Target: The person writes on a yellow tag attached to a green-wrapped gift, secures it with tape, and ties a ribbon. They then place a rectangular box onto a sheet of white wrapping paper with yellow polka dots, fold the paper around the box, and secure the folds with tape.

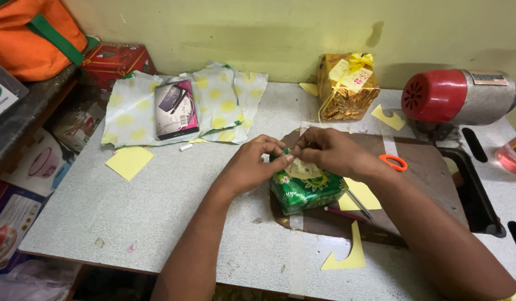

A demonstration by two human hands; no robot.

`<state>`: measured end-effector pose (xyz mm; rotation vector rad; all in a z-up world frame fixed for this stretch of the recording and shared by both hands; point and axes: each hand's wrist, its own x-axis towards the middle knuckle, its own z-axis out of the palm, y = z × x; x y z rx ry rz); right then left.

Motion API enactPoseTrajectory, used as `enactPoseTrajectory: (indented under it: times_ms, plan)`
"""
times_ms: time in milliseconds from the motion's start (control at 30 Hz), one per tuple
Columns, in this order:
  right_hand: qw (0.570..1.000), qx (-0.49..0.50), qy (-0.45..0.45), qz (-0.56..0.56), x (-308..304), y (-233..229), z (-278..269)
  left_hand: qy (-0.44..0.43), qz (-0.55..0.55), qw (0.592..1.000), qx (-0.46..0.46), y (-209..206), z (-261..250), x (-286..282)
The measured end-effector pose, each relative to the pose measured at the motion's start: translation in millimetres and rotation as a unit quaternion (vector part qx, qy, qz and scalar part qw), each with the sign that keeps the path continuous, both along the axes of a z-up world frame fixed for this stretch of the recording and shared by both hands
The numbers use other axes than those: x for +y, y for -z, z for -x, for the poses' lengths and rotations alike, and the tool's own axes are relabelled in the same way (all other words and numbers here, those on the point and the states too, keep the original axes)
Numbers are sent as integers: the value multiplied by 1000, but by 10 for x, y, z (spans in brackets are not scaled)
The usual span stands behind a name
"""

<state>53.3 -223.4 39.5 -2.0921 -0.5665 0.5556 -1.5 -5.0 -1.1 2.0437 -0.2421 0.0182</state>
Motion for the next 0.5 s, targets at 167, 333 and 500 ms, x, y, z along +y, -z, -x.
enactPoseTrajectory:
  times_ms: [167, 333, 500]
  plan:
    - [999, -24, 5, 27, 28, 12, 6, -9, 8, 1000, -8, -11, 1, 4]
    - [998, -59, 4, 9, 50, 84, 12, -26, 5, 1000, -6, -6, 8, -27]
    - [997, -77, 7, 10, 62, 130, -5, -48, 15, 999, 2, 10, -2, -99]
